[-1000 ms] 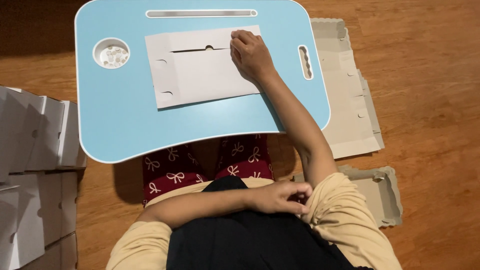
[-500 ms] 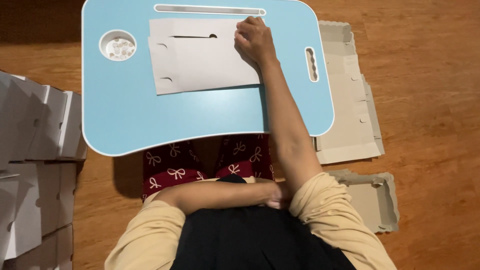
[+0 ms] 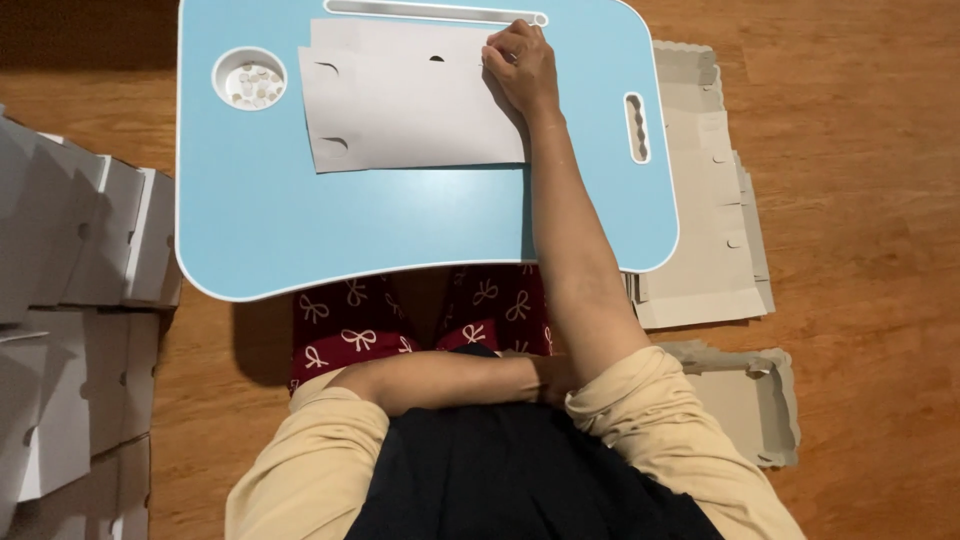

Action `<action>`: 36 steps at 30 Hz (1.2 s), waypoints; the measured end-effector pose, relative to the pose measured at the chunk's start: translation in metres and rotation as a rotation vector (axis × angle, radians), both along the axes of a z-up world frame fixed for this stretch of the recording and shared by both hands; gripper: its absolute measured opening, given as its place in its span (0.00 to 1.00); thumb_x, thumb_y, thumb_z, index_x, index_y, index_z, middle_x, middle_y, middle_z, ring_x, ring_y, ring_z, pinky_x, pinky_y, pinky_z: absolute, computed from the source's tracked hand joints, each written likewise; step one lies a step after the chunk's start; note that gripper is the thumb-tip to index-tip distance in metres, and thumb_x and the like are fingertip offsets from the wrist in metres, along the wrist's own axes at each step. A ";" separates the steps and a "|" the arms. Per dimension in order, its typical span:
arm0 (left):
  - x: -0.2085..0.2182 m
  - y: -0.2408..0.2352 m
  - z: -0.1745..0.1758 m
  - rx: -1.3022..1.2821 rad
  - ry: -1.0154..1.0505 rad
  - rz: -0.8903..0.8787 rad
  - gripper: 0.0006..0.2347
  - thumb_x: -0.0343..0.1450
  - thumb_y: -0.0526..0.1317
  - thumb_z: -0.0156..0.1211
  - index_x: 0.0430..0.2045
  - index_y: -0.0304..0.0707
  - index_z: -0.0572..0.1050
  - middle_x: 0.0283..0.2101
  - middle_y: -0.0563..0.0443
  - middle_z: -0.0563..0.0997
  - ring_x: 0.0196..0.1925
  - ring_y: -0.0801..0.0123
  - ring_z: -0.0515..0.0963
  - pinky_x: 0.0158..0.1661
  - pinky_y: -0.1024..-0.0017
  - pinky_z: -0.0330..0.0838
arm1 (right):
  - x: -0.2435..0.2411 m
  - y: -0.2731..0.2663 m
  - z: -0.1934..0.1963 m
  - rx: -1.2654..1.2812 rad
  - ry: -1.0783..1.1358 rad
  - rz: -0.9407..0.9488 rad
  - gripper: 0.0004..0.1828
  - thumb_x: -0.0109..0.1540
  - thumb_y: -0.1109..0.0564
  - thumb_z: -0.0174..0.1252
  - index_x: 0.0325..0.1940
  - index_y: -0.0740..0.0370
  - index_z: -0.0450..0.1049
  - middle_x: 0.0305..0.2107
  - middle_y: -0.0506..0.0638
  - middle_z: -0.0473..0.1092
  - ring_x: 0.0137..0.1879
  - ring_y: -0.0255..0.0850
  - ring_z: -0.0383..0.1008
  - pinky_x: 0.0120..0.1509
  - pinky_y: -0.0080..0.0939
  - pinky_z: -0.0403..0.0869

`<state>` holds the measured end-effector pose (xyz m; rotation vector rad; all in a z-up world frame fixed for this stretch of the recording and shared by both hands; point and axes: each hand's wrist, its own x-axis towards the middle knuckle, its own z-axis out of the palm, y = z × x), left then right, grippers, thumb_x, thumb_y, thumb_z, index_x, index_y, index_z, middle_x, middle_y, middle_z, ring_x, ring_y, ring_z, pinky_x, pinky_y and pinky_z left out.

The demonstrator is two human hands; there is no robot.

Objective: Assembling a cardboard box by folding and tucking flaps on a small table.

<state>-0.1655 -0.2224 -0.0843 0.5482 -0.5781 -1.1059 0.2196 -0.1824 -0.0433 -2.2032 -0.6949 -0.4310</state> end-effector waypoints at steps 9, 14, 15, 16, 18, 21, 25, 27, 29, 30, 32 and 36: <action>0.001 0.003 0.004 0.179 -0.375 0.052 0.14 0.74 0.44 0.58 0.45 0.33 0.70 0.44 0.45 0.73 0.44 0.62 0.73 0.45 0.66 0.67 | 0.015 0.004 0.004 0.004 0.038 -0.043 0.13 0.59 0.48 0.52 0.29 0.52 0.81 0.33 0.38 0.72 0.47 0.42 0.70 0.46 0.42 0.71; 0.008 0.010 0.017 0.259 -0.575 0.074 0.14 0.72 0.47 0.59 0.41 0.35 0.70 0.39 0.48 0.74 0.40 0.65 0.72 0.41 0.68 0.67 | -0.007 0.003 0.001 -0.180 -0.136 -0.063 0.05 0.61 0.56 0.56 0.30 0.50 0.69 0.35 0.39 0.65 0.46 0.43 0.65 0.41 0.50 0.61; 0.013 0.012 0.023 0.275 -0.618 0.082 0.14 0.72 0.48 0.59 0.40 0.36 0.70 0.39 0.48 0.74 0.39 0.66 0.72 0.40 0.68 0.67 | -0.013 0.001 0.004 -0.169 -0.097 -0.064 0.05 0.61 0.56 0.56 0.30 0.49 0.69 0.35 0.38 0.65 0.46 0.43 0.65 0.43 0.49 0.62; 0.019 0.014 0.033 0.291 -0.661 0.089 0.14 0.72 0.48 0.59 0.39 0.36 0.70 0.38 0.49 0.74 0.38 0.67 0.72 0.39 0.69 0.67 | -0.018 -0.001 0.008 -0.157 -0.059 -0.065 0.04 0.61 0.55 0.55 0.31 0.49 0.70 0.35 0.38 0.66 0.46 0.43 0.66 0.44 0.48 0.62; 0.019 0.022 0.034 0.329 -0.730 0.112 0.14 0.71 0.49 0.59 0.37 0.37 0.71 0.36 0.50 0.74 0.37 0.68 0.72 0.37 0.70 0.66 | -0.028 -0.008 0.005 -0.194 -0.120 -0.045 0.04 0.62 0.56 0.55 0.32 0.51 0.69 0.35 0.40 0.66 0.44 0.44 0.65 0.41 0.49 0.62; 0.036 0.062 0.052 0.327 -0.876 0.337 0.09 0.75 0.44 0.56 0.42 0.42 0.74 0.40 0.52 0.77 0.43 0.67 0.75 0.44 0.69 0.69 | -0.040 -0.023 0.007 -0.245 -0.208 -0.024 0.03 0.62 0.59 0.56 0.34 0.53 0.69 0.36 0.42 0.67 0.43 0.46 0.64 0.37 0.49 0.61; 0.087 0.149 0.059 0.745 -1.242 1.118 0.13 0.73 0.35 0.59 0.51 0.36 0.73 0.55 0.39 0.78 0.61 0.48 0.75 0.64 0.54 0.66 | -0.058 -0.030 0.012 -0.258 -0.180 0.003 0.04 0.62 0.61 0.56 0.35 0.54 0.69 0.38 0.42 0.67 0.44 0.46 0.64 0.39 0.48 0.59; 0.118 0.178 0.067 1.036 -1.453 1.127 0.17 0.75 0.38 0.60 0.58 0.34 0.70 0.64 0.38 0.68 0.68 0.47 0.67 0.67 0.50 0.63 | -0.057 -0.031 0.010 -0.285 -0.260 -0.009 0.04 0.61 0.61 0.56 0.36 0.55 0.69 0.37 0.44 0.68 0.43 0.47 0.65 0.37 0.49 0.61; 0.139 0.200 0.078 1.348 -1.651 1.118 0.22 0.76 0.41 0.61 0.64 0.32 0.66 0.74 0.37 0.58 0.75 0.46 0.60 0.70 0.47 0.59 | -0.057 -0.029 0.008 -0.307 -0.343 -0.010 0.04 0.60 0.61 0.57 0.36 0.55 0.68 0.37 0.46 0.68 0.43 0.49 0.65 0.36 0.51 0.63; 0.147 0.206 0.084 1.537 -1.540 0.915 0.26 0.79 0.46 0.53 0.71 0.38 0.54 0.76 0.44 0.42 0.77 0.53 0.42 0.71 0.45 0.45 | -0.058 -0.029 0.008 -0.317 -0.346 0.001 0.05 0.61 0.62 0.57 0.36 0.55 0.68 0.38 0.46 0.68 0.43 0.48 0.65 0.37 0.50 0.63; 0.157 0.215 0.096 1.705 -1.414 0.707 0.30 0.81 0.51 0.44 0.77 0.44 0.42 0.77 0.51 0.27 0.78 0.59 0.25 0.73 0.43 0.31 | -0.057 -0.030 0.009 -0.325 -0.352 0.011 0.05 0.62 0.63 0.57 0.37 0.56 0.68 0.39 0.46 0.69 0.43 0.48 0.65 0.37 0.49 0.62; 0.164 0.225 0.092 1.816 -1.205 0.633 0.32 0.78 0.59 0.34 0.77 0.48 0.41 0.78 0.50 0.27 0.78 0.60 0.22 0.72 0.42 0.23 | -0.056 -0.031 0.007 -0.372 -0.494 0.015 0.03 0.64 0.66 0.54 0.39 0.61 0.69 0.37 0.50 0.70 0.41 0.48 0.64 0.36 0.46 0.62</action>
